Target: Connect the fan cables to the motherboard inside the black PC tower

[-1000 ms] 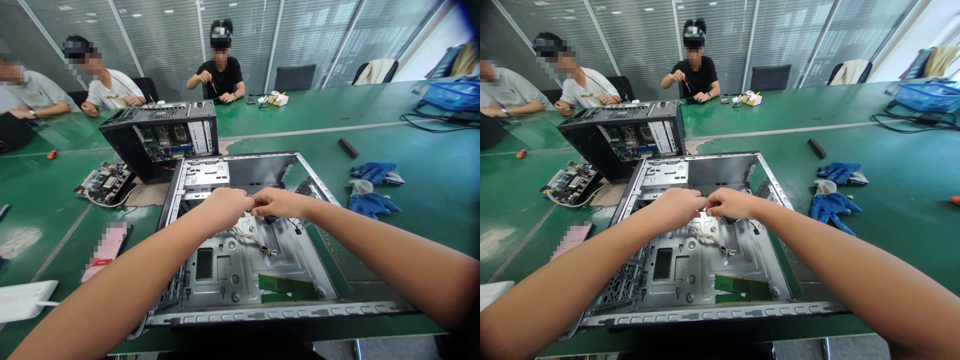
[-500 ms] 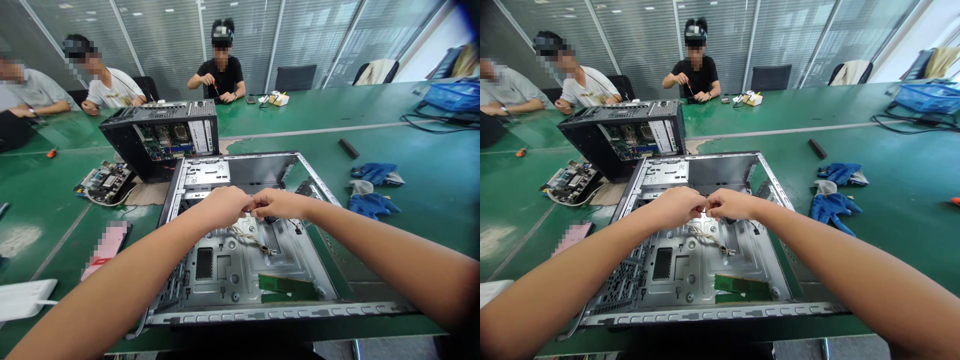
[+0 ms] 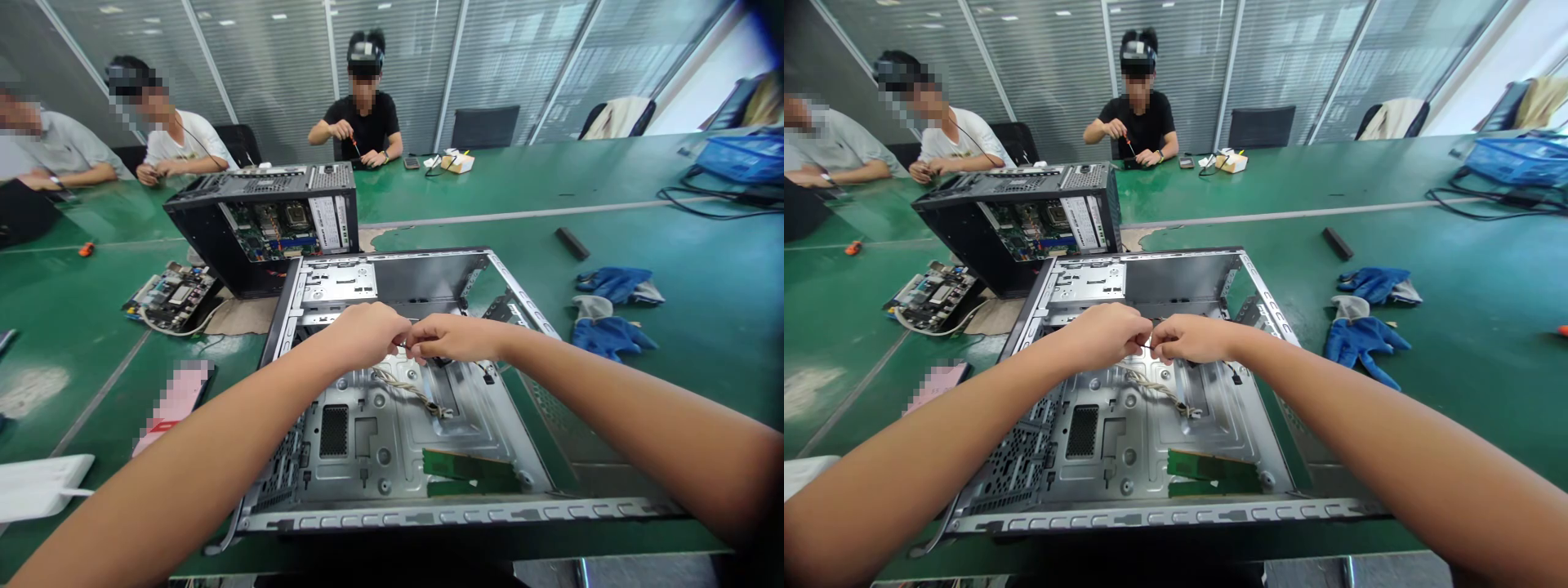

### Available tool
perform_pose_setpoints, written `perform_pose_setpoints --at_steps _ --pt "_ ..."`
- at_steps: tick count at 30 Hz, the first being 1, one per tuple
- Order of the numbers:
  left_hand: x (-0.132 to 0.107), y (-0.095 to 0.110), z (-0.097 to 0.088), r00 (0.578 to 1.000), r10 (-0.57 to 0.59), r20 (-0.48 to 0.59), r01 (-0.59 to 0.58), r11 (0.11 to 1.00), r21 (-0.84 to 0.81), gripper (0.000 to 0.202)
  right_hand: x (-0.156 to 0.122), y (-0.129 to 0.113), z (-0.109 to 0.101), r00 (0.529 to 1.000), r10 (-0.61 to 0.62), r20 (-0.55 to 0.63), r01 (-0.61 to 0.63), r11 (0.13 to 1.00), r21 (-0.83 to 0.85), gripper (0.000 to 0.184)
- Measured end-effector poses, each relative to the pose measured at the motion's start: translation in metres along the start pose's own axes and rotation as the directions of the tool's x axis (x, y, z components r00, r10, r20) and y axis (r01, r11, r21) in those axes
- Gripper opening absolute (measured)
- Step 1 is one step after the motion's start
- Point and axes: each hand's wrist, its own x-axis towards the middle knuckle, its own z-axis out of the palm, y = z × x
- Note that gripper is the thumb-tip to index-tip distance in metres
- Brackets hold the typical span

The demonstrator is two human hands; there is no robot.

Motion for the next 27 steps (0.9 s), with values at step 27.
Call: perform_pose_setpoints --at_steps 27 --pt "-0.0005 -0.0014 0.0029 0.997 0.081 -0.002 -0.08 0.993 0.087 0.015 0.0044 0.0032 0.004 0.998 0.06 -0.022 -0.06 0.998 0.012 0.009"
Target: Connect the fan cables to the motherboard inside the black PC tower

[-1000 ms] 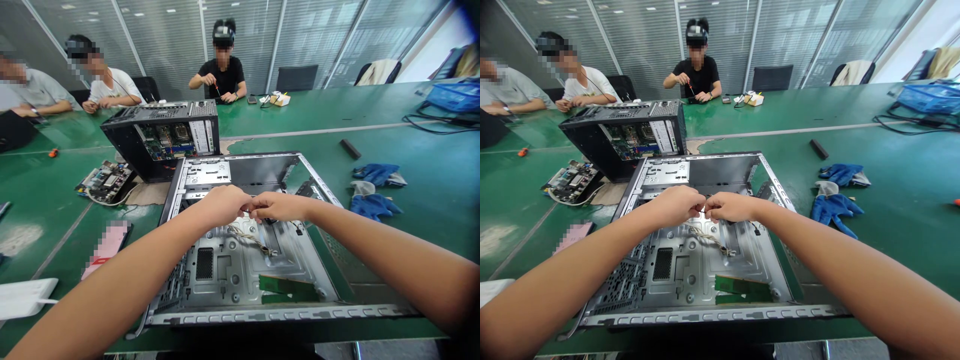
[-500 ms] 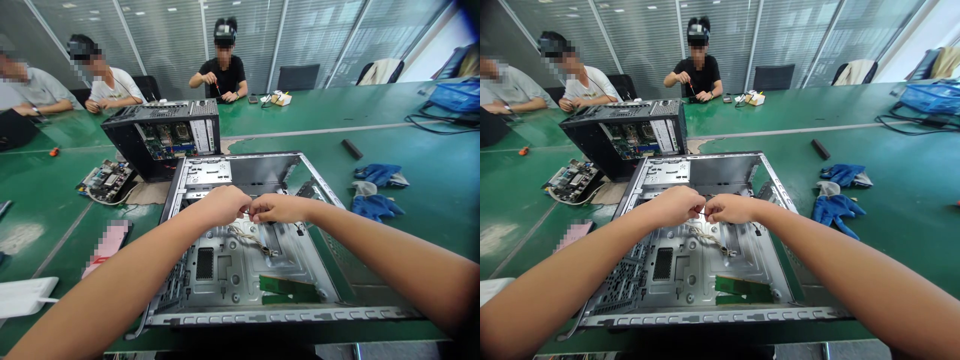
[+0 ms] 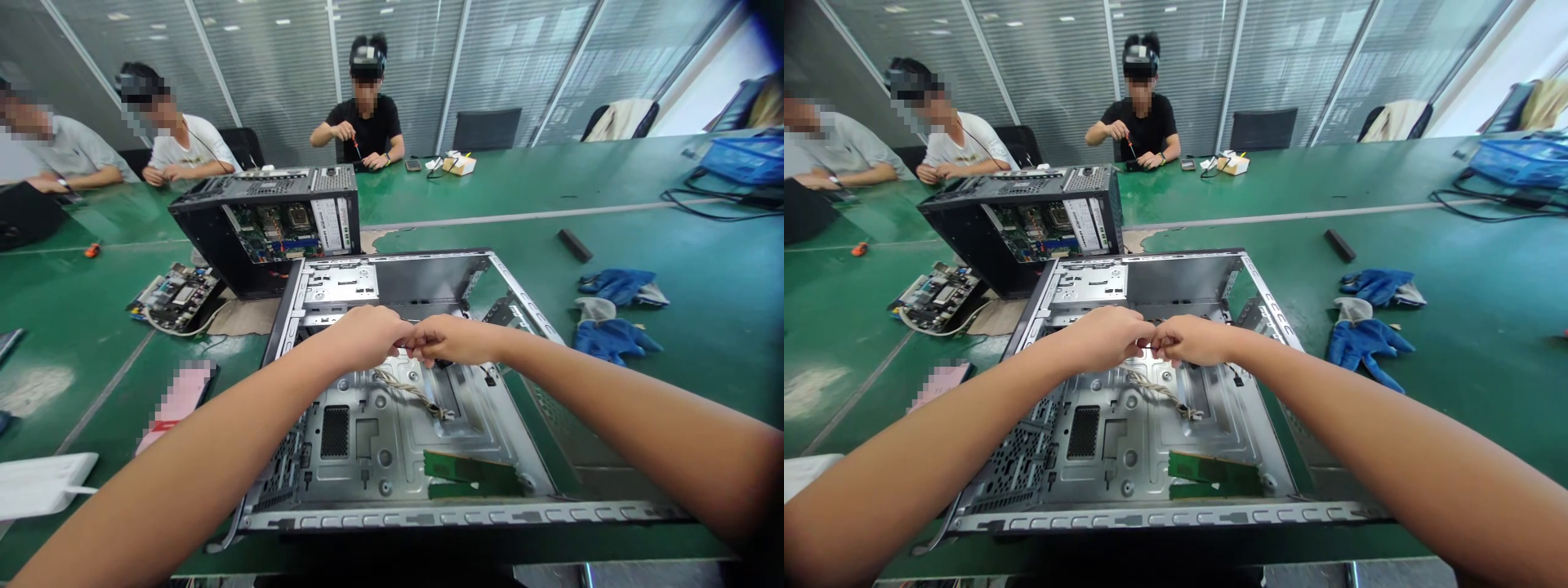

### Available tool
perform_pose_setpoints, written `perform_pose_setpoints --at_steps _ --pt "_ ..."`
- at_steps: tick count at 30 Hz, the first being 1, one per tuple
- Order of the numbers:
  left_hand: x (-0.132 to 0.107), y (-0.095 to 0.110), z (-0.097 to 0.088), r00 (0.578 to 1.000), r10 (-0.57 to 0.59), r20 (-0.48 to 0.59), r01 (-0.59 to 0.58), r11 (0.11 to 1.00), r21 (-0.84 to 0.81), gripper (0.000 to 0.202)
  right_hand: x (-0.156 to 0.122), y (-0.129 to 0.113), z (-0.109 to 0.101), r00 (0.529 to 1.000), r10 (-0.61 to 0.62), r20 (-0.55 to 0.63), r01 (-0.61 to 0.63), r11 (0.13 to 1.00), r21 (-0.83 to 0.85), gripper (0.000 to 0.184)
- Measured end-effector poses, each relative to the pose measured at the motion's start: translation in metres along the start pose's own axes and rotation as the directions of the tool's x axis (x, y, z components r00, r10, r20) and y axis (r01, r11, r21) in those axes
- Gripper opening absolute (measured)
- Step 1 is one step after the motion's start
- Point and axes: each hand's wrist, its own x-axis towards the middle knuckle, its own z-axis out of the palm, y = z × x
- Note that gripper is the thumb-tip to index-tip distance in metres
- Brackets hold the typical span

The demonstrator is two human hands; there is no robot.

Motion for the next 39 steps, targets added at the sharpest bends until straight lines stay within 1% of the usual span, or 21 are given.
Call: perform_pose_setpoints --at_steps 4,7,10,15,19,22,27,32,39 --pt "0.0 0.002 -0.005 1.0 -0.009 0.015 0.009 1.0 0.024 0.017 0.002 -0.001 0.001 0.998 0.043 -0.052 -0.045 0.998 -0.034 0.009" --pt "0.0 0.003 -0.007 0.999 -0.031 0.026 0.03 0.999 0.037 0.018 0.002 0.0 0.001 0.993 0.073 -0.096 -0.074 0.997 -0.01 0.008" --pt "0.001 0.003 -0.008 0.998 -0.055 0.014 0.055 0.998 0.031 0.018 0.002 0.003 0.001 0.99 0.072 -0.125 -0.069 0.997 0.023 0.01" --pt "0.001 0.002 -0.007 0.997 -0.073 0.018 0.072 0.997 0.012 0.019 0.003 0.003 0.001 0.99 0.077 -0.118 -0.071 0.996 0.049 0.01" --pt "0.001 -0.001 -0.004 0.997 -0.079 -0.004 0.079 0.997 -0.008 0.016 0.002 -0.001 0.001 0.991 0.08 -0.11 -0.076 0.996 0.048 0.007" --pt "0.002 -0.004 -0.003 0.997 -0.073 -0.022 0.072 0.997 -0.032 0.014 0.001 -0.005 0.001 0.994 0.073 -0.087 -0.069 0.997 0.046 0.007" --pt "0.002 -0.004 -0.005 0.999 -0.051 0.005 0.051 0.998 -0.048 0.017 0.0 -0.009 0.0 0.999 0.008 -0.049 -0.004 0.997 0.072 0.011" --pt "0.0 -0.004 -0.005 0.999 -0.019 -0.027 0.018 0.999 -0.029 0.023 0.0 -0.009 0.0 0.998 0.003 -0.066 0.002 0.997 0.072 0.008" --pt "0.001 -0.002 -0.003 1.0 0.006 -0.02 -0.006 1.0 -0.02 0.023 0.0 -0.006 0.0 0.998 0.001 -0.069 0.004 0.998 0.066 0.007"
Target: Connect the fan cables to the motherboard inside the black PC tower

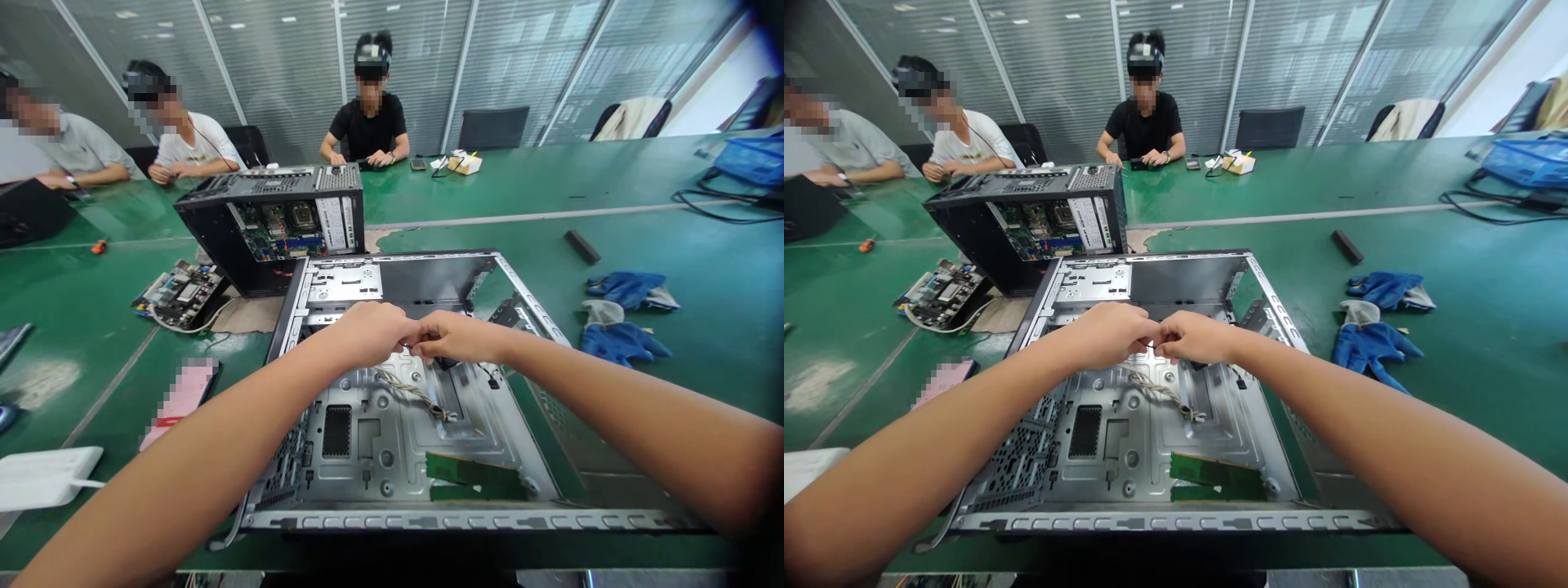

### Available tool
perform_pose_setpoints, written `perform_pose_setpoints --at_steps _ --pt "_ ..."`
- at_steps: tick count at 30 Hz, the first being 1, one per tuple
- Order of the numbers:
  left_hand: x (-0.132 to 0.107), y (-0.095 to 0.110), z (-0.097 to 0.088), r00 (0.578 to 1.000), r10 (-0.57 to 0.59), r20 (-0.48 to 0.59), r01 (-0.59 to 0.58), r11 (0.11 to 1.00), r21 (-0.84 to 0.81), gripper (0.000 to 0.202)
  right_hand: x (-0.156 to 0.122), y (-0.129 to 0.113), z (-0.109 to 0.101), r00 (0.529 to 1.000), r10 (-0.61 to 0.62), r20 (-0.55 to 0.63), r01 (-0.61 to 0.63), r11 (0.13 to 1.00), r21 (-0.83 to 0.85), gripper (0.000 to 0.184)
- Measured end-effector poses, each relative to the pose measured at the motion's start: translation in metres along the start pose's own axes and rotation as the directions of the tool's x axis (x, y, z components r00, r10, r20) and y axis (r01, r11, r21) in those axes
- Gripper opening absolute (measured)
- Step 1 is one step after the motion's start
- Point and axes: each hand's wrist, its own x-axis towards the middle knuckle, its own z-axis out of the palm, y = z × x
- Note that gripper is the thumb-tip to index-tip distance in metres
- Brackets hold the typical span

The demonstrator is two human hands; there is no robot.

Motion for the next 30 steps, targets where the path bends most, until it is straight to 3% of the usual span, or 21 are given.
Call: perform_pose_setpoints --at_steps 10,15,23,30 --pt "-0.0058 0.0072 -0.0054 0.997 -0.071 -0.019 0.072 0.997 0.022 0.016 0.0018 0.0077 -0.0002 1.0 0.005 -0.018 -0.004 0.999 0.051 0.012" --pt "-0.006 0.0104 -0.0066 0.997 -0.074 0.011 0.074 0.997 0.031 0.017 -0.0003 0.0052 -0.0002 1.0 0.019 0.008 -0.019 0.999 0.042 0.009" --pt "-0.0042 0.0084 -0.0058 0.999 -0.029 0.031 0.028 0.999 0.036 0.024 -0.0035 0.0009 -0.0006 0.998 0.009 0.069 -0.024 0.976 0.219 0.018" --pt "-0.0056 0.0099 -0.0081 0.998 -0.048 0.033 0.047 0.998 0.037 0.024 -0.0026 0.0026 -0.0001 0.998 0.03 0.06 -0.042 0.977 0.209 0.017"
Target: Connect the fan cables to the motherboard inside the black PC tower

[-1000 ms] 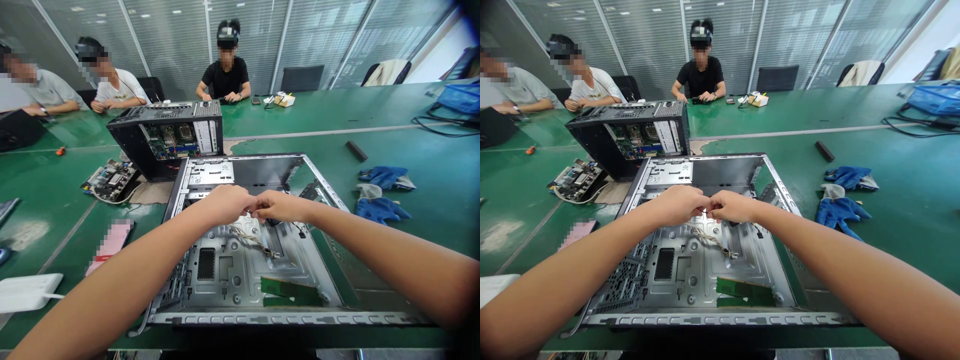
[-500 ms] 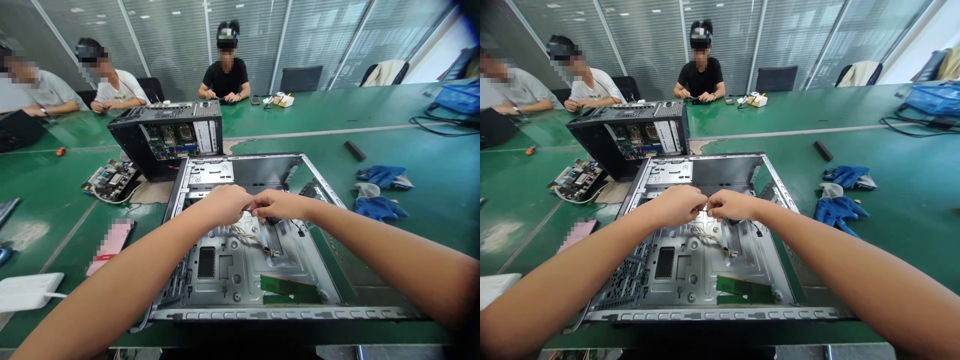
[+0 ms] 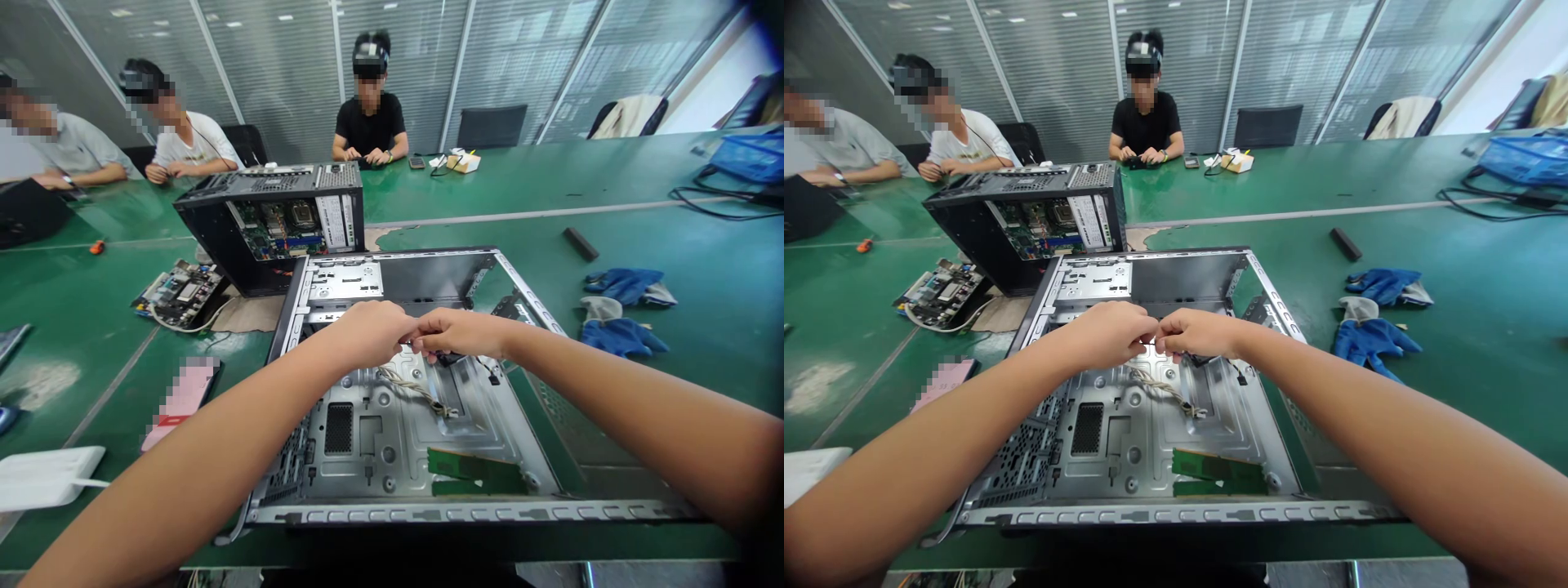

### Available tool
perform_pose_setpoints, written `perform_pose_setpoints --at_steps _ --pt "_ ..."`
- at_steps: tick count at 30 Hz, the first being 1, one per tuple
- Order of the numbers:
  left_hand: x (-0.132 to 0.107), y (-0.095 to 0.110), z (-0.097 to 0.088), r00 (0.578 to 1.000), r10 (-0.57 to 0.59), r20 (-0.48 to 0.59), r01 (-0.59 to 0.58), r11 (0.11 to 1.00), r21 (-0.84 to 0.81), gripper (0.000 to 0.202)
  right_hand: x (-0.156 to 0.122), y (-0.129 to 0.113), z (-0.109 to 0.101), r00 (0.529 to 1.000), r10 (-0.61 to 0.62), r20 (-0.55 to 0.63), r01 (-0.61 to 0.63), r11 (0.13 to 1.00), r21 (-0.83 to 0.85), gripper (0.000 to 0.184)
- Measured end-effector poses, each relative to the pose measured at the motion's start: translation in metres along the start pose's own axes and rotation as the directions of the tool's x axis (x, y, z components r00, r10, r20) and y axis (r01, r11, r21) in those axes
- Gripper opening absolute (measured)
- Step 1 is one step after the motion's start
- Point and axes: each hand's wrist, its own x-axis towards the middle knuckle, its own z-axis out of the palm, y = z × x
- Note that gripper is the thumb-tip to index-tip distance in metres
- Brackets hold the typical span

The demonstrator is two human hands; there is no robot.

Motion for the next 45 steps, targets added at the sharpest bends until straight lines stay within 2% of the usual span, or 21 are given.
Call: perform_pose_setpoints --at_steps 6,12,24,30,38,45 --pt "-0.003 0.001 -0.001 1.0 -0.017 -0.004 0.017 1.0 0.017 0.023 0.001 -0.002 0.001 0.999 0.028 -0.021 -0.028 1.0 0.004 0.013" --pt "-0.001 0.004 0.001 0.996 -0.087 0.007 0.086 0.995 0.057 0.02 0.001 -0.003 0.001 0.997 0.066 -0.049 -0.067 0.997 -0.024 0.013" --pt "-0.005 0.011 -0.01 0.992 -0.095 0.086 0.089 0.994 0.064 0.026 0.001 0.0 0.001 0.998 0.028 -0.048 -0.029 0.999 -0.028 0.013" --pt "-0.006 0.006 -0.008 0.995 -0.091 0.029 0.089 0.995 0.043 0.017 0.001 0.0 0.0 0.997 0.006 -0.081 -0.01 0.998 -0.056 0.011" --pt "-0.01 0.005 -0.009 0.996 -0.088 -0.009 0.089 0.995 0.039 0.018 0.001 0.002 -0.001 0.992 0.001 -0.123 -0.012 0.996 -0.089 0.011" --pt "-0.01 0.007 -0.011 0.995 -0.091 0.03 0.09 0.995 0.042 0.017 -0.003 -0.004 0.0 0.992 0.005 -0.126 -0.026 0.986 -0.163 0.012"
